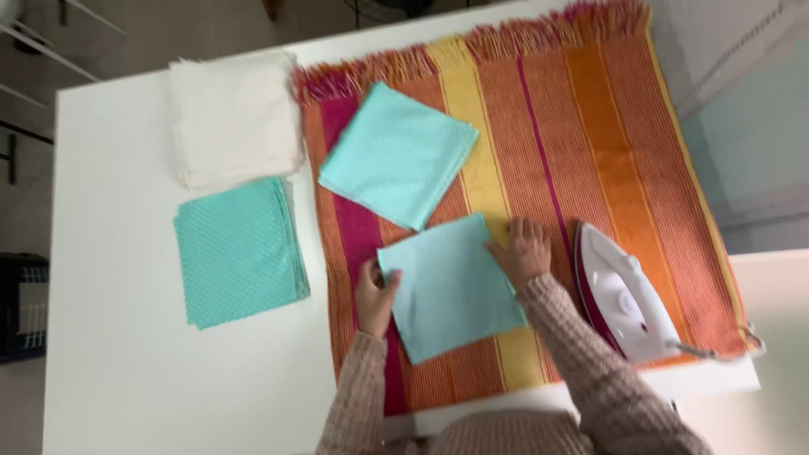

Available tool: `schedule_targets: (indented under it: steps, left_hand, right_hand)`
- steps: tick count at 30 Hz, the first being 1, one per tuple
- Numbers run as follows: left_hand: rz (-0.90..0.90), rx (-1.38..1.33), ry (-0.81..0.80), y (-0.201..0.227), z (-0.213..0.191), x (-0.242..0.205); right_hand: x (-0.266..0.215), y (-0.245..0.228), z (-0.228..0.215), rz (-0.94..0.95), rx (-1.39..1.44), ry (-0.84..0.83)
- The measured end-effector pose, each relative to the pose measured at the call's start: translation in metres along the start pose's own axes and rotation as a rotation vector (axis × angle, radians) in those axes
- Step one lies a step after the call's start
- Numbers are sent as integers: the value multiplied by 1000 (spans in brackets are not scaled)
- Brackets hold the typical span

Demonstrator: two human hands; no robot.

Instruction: Ironing small squares of fabric on a tabletop mat.

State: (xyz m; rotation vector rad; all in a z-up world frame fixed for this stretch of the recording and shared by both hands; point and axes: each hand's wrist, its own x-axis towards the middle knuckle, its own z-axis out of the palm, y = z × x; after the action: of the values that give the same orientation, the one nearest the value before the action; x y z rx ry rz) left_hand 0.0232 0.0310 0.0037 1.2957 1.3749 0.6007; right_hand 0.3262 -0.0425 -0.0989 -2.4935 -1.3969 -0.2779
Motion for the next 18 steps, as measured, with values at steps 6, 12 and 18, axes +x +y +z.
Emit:
schedule_targets:
  steps: [6, 12, 18]
  left_hand:
    - [147, 111, 80, -37, 13, -1]
    - [328, 85, 59, -33, -4, 42]
    - [536, 425, -28, 121, -58, 152]
  right_hand:
    - [-9, -22, -8, 47, 145, -120]
    - [0, -11, -25, 289, 743, -298]
    - [83, -73, -93, 410, 1575, -282]
